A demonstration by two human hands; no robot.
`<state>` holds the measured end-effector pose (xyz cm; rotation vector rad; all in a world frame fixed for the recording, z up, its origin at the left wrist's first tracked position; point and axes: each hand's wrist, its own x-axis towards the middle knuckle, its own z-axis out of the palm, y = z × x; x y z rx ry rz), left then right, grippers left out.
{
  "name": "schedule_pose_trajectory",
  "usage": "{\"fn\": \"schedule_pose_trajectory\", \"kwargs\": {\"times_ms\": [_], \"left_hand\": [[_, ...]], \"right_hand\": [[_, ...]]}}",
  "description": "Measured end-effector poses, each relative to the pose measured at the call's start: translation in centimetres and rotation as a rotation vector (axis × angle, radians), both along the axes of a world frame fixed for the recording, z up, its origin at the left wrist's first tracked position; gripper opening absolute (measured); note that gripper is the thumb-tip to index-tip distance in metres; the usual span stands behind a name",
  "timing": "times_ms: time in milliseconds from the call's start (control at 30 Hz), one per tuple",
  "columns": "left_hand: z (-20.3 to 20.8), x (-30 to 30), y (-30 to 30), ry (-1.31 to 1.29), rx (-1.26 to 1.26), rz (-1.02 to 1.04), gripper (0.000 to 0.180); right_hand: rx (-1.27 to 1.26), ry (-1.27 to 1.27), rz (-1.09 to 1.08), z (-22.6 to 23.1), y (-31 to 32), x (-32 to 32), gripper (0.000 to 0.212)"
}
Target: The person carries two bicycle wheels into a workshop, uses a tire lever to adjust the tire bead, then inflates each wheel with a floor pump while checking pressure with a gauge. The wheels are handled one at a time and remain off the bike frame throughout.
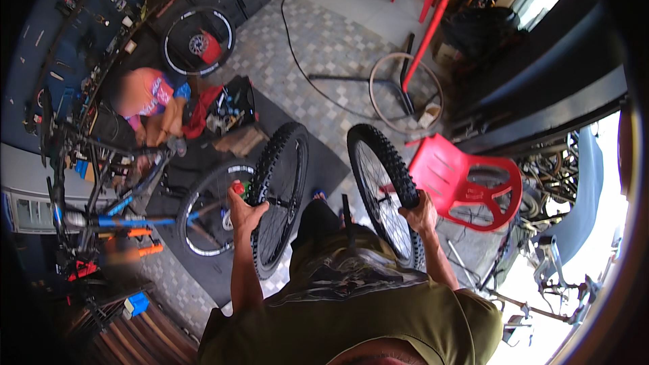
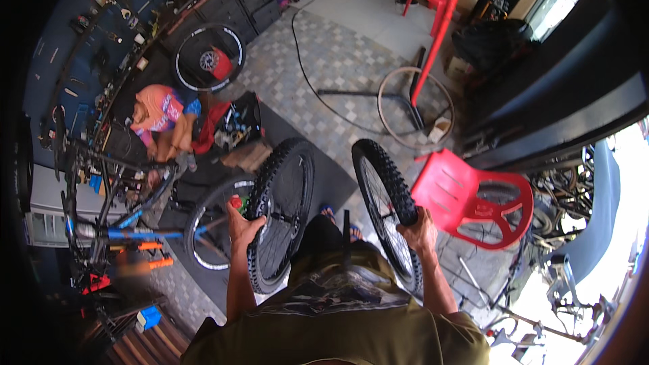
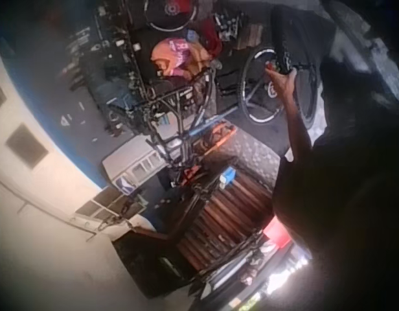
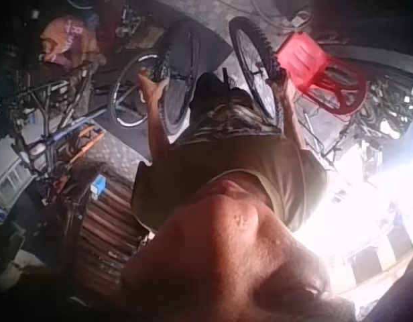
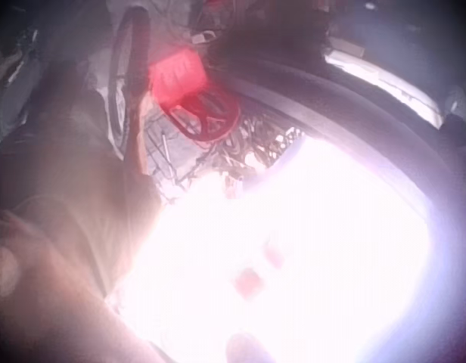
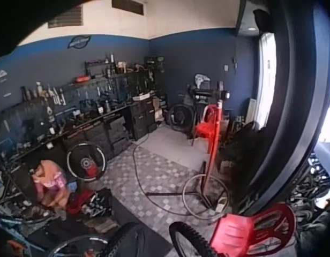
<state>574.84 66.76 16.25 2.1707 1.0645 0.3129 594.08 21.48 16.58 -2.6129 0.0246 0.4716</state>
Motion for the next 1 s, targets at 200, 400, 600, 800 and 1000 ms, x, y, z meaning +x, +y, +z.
{"fn": "schedule_pose_trajectory", "kwargs": {"times_ms": [200, 400, 600, 800, 1000], "left_hand": [[-3.2, 16.0, 8.7, -0.016, -0.012, -0.013, 0.104], [-2.0, 31.9, 16.4, -0.008, -0.049, 0.000, 0.103], [-2.6, 48.3, 23.6, -0.030, -0.049, 0.004, 0.105], [-3.2, 62.9, 32.0, -0.118, 0.021, 0.000, 0.100], [-1.2, 77.4, 39.7, -0.089, 0.043, 0.041, 0.105]], "right_hand": [[-0.054, 0.014, -0.071, -1.9, 8.6, 12.3, 0.078], [-0.019, -0.035, -0.136, 0.3, 15.9, 24.4, 0.075], [-0.036, 0.010, -0.183, -0.1, 21.7, 38.5, 0.082], [-0.080, -0.006, -0.148, -0.8, 27.9, 56.2, 0.090], [-0.050, -0.129, -0.112, 1.5, 33.5, 71.0, 0.078]]}}
